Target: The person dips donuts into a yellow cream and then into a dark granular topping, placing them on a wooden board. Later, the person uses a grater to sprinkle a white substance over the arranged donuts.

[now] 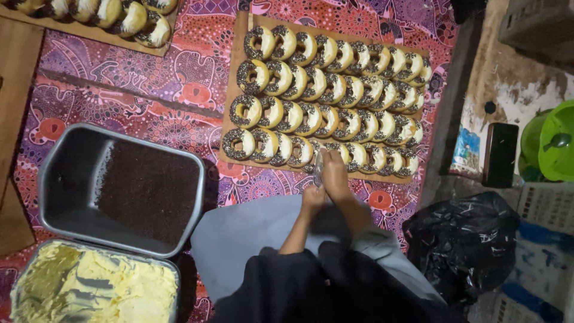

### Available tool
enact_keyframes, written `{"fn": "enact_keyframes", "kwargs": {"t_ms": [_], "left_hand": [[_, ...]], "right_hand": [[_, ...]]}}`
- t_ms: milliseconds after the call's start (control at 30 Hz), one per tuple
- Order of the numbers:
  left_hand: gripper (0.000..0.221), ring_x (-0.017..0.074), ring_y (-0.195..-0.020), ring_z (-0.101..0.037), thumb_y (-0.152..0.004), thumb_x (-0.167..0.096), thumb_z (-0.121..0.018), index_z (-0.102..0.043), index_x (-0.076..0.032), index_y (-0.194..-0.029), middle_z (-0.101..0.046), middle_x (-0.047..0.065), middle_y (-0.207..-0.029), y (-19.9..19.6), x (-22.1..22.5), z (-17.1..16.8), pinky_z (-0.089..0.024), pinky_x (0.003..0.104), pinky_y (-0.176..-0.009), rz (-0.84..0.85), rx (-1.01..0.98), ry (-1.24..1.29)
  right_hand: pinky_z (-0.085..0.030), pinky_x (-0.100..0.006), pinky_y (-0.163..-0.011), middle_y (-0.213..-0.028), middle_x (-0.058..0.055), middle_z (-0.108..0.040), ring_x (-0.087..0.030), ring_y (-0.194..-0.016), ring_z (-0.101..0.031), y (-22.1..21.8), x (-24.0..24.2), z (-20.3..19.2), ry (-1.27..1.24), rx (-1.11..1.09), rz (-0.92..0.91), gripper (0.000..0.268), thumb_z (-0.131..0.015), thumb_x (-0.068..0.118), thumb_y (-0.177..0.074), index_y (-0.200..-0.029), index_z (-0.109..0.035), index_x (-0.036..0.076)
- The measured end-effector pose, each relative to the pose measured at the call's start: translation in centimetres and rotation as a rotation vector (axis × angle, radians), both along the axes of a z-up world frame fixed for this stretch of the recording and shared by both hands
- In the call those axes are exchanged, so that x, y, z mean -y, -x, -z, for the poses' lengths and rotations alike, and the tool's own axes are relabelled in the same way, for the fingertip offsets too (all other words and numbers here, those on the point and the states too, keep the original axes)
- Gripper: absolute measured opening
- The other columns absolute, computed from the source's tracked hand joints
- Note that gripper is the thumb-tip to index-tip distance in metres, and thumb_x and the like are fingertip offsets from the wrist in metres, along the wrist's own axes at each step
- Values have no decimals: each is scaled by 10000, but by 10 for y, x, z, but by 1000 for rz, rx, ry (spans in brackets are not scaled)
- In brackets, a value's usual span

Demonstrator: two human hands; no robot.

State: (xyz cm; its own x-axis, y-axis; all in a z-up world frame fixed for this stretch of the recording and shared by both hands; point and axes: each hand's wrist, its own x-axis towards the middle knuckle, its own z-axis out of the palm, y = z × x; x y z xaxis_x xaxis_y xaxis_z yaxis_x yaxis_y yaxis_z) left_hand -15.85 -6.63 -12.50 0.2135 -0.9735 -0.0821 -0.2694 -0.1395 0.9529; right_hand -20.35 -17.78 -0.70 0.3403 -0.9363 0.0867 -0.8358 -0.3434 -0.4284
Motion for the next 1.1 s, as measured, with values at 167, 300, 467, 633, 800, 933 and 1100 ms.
{"fn": "enact_keyframes", "kwargs": {"t_ms": [167, 300, 467, 633, 800, 933, 1100], "left_hand": [[328, 374, -523, -575, -982, -177, -565, -638, -60, -685, -574, 187, -572, 14, -47, -21, -422, 502, -465, -43, -160, -216], [237, 300, -459, -539, -924, -109, -589, -606, -108, -688, -545, 110, -502, 24, -21, -18, -403, 464, -441, 181, 657, 162], [503, 148, -378, -428, -1062, -220, -525, -513, -71, -582, -494, 42, -496, 40, 44, -13, -332, 332, -359, -12, -879, -504], [408, 129, -403, -424, -1026, -181, -544, -520, -108, -626, -492, 31, -526, 41, 52, -32, -298, 311, -368, -4, -923, -537], [472, 150, -413, -454, -1032, -247, -588, -555, -67, -597, -512, 50, -514, 61, 12, -54, -336, 354, -401, -45, -569, -457], [400, 133, -515, -483, -1027, -258, -580, -604, -62, -679, -534, 32, -560, 83, -30, -68, -392, 382, -465, -73, -391, -137], [554, 152, -441, -457, -1103, -257, -512, -528, -66, -583, -507, 27, -509, 119, -13, -57, -362, 354, -442, -83, -748, -163]], "right_hand": [[-536, -475, -828, -993, -234, -689, -411, -907, -668, 23, 22, -4, -128, 143, 83, 349, -616, -14, -901, -1226, -726, 51], [-540, -466, -810, -996, -214, -698, -383, -880, -692, 59, 17, -41, -248, 318, 231, 335, -685, 48, -891, -1225, -716, 50], [-546, -465, -840, -1033, -250, -680, -415, -933, -665, 65, 4, -50, 14, 61, 38, 409, -565, -72, -812, -1192, -708, -20], [-530, -481, -761, -950, -252, -668, -413, -858, -660, 59, 18, -26, 14, 17, 66, 341, -554, -56, -860, -1155, -723, -33], [-527, -485, -694, -875, -246, -656, -420, -775, -662, 73, 36, -13, 35, 3, 28, 290, -602, -14, -859, -1102, -759, -5], [-533, -479, -701, -882, -230, -680, -420, -787, -652, 95, 42, -32, -173, 229, 165, 361, -636, 5, -835, -1172, -760, 45], [-533, -454, -795, -981, -210, -692, -375, -869, -664, 143, 23, -59, -175, 261, 197, 338, -675, 39, -877, -1208, -745, 39]]}}
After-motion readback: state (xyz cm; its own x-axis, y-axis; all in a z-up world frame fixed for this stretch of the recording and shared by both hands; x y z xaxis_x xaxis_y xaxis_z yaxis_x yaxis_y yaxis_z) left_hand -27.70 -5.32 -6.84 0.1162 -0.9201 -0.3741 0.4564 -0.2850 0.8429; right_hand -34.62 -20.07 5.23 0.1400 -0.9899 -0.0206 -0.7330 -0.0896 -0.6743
